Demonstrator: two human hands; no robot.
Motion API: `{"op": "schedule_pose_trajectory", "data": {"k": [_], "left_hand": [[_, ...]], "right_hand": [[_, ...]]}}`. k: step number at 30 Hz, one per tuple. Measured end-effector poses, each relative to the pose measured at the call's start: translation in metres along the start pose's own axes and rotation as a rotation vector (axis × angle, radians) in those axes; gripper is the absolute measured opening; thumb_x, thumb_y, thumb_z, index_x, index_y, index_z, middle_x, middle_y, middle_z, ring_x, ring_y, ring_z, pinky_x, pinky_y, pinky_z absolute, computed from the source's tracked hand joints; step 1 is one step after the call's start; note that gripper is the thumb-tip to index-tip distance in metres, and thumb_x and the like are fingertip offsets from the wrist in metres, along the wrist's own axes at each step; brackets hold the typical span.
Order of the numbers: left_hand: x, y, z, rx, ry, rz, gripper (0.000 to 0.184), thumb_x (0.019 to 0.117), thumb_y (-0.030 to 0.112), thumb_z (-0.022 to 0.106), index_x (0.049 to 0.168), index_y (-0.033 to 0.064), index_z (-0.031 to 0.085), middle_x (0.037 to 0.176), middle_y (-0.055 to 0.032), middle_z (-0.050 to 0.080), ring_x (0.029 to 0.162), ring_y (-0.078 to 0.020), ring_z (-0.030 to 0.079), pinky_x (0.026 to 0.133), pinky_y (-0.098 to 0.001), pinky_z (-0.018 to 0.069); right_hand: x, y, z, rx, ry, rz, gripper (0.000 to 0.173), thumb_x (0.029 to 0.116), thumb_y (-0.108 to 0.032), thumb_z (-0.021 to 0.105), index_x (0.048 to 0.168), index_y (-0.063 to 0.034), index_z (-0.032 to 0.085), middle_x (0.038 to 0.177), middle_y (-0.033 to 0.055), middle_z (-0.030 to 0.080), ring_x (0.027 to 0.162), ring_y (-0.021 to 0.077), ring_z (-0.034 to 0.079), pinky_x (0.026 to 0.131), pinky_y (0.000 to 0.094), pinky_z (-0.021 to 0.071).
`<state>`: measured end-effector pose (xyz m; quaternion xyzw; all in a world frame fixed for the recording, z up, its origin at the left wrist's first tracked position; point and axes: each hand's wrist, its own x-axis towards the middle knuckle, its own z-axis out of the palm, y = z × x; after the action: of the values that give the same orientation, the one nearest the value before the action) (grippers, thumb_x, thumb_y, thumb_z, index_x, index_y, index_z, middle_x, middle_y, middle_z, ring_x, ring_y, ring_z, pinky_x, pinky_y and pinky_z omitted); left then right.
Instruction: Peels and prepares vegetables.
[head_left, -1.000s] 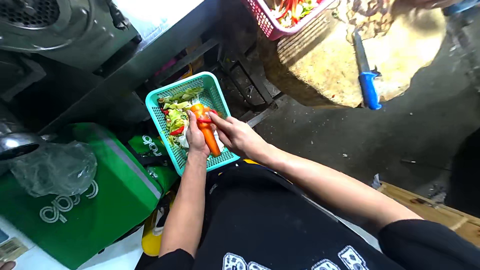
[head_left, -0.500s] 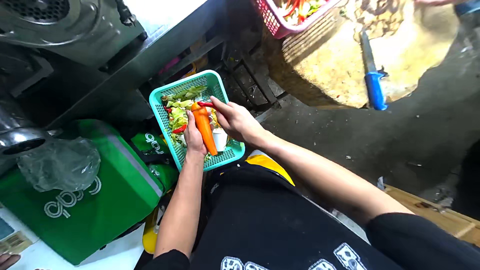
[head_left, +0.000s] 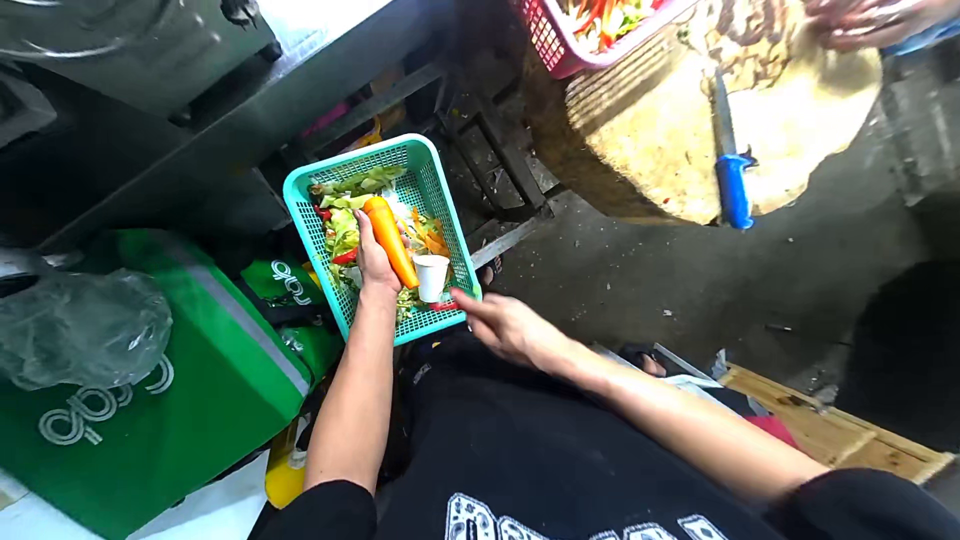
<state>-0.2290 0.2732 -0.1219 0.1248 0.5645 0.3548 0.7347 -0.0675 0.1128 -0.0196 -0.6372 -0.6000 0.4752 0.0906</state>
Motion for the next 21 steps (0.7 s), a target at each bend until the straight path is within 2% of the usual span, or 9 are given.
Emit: {"op": "schedule_pose_trajectory", "data": {"k": [4,6,8,10,13,14,17,19,21], "left_hand": [[-0.022,-0.001,0.001,0.054,-0.167,-0.01,0.064,0.1062,0.064,0.027,0.113,0.0136,0.064,0.084,-0.0024,0.067,0.071,-0.0114,0.065,0.063,-0.0253,0.0568],[-0.036,-0.002,0.005,0.061,-0.223,-0.018,0.065,0.1035,0.07,0.025,0.113,0.0175,0.064,0.086,0.0,0.066,0.074,-0.0096,0.065,0.067,-0.0251,0.0571],[-0.04,-0.001,0.01,0.004,-0.253,0.008,0.064,0.105,0.067,0.024,0.118,0.017,0.062,0.09,-0.0012,0.066,0.078,-0.0109,0.066,0.072,-0.028,0.0583],[-0.036,0.001,0.017,-0.06,-0.223,0.044,0.06,0.1083,0.059,0.025,0.12,0.0131,0.061,0.089,-0.0045,0.067,0.076,-0.0132,0.067,0.067,-0.0294,0.0594],[-0.022,0.001,0.018,-0.068,-0.108,0.021,0.058,0.1079,0.06,0.027,0.113,0.0134,0.06,0.083,-0.0033,0.065,0.067,-0.0125,0.065,0.058,-0.0286,0.0576],[-0.015,-0.002,0.014,-0.052,-0.077,0.005,0.059,0.1073,0.062,0.026,0.111,0.0138,0.06,0.081,-0.0023,0.063,0.063,-0.0121,0.061,0.055,-0.0275,0.0547],[-0.004,-0.006,0.006,-0.06,-0.019,-0.026,0.06,0.1065,0.064,0.027,0.11,0.0146,0.061,0.084,-0.0015,0.064,0.063,-0.011,0.061,0.054,-0.0249,0.0534],[-0.008,-0.005,0.002,-0.047,-0.02,-0.03,0.059,0.1073,0.062,0.027,0.114,0.0142,0.061,0.089,-0.002,0.066,0.066,-0.0112,0.063,0.057,-0.0248,0.0549],[-0.017,-0.004,0.002,-0.021,-0.053,-0.025,0.062,0.108,0.061,0.025,0.114,0.0123,0.063,0.09,-0.0032,0.068,0.068,-0.0115,0.064,0.059,-0.0251,0.0552]], "right_hand": [[0.077,-0.009,-0.037,-0.004,0.284,-0.048,0.048,0.1055,-0.023,0.047,0.153,-0.0169,0.05,0.101,0.0163,0.069,0.087,0.0298,0.068,0.077,0.0476,0.0567],[0.108,-0.014,-0.049,-0.003,0.307,-0.036,0.049,0.1065,-0.025,0.044,0.154,-0.0172,0.048,0.103,0.0166,0.068,0.088,0.0293,0.067,0.078,0.0467,0.0561],[0.115,-0.017,-0.049,0.009,0.302,-0.054,0.049,0.1067,-0.025,0.043,0.154,-0.0164,0.048,0.107,0.0174,0.068,0.092,0.0297,0.068,0.08,0.0463,0.0566],[0.1,-0.019,-0.035,0.015,0.301,-0.096,0.05,0.106,-0.024,0.045,0.156,-0.0175,0.046,0.106,0.0166,0.068,0.089,0.0282,0.068,0.078,0.0448,0.0573],[0.045,-0.018,-0.001,-0.026,0.211,-0.119,0.053,0.1045,-0.023,0.049,0.157,-0.0218,0.043,0.098,0.0139,0.065,0.074,0.0247,0.066,0.063,0.0433,0.0583],[0.023,-0.017,0.008,-0.03,0.132,-0.096,0.053,0.1048,-0.024,0.048,0.157,-0.0227,0.043,0.099,0.0146,0.065,0.073,0.0253,0.067,0.063,0.0437,0.0582],[-0.023,-0.008,0.016,0.012,-0.091,-0.013,0.049,0.1064,-0.027,0.043,0.154,-0.0194,0.049,0.106,0.0194,0.068,0.087,0.0315,0.069,0.076,0.0468,0.0571],[-0.02,-0.007,0.004,0.019,0.006,-0.01,0.046,0.1057,-0.025,0.045,0.15,-0.0173,0.055,0.099,0.0164,0.071,0.086,0.0286,0.069,0.077,0.0448,0.0575],[0.009,-0.009,-0.015,0.006,0.156,-0.027,0.046,0.1052,-0.023,0.047,0.15,-0.0177,0.055,0.096,0.0134,0.071,0.084,0.0259,0.069,0.075,0.0444,0.0583]]}}
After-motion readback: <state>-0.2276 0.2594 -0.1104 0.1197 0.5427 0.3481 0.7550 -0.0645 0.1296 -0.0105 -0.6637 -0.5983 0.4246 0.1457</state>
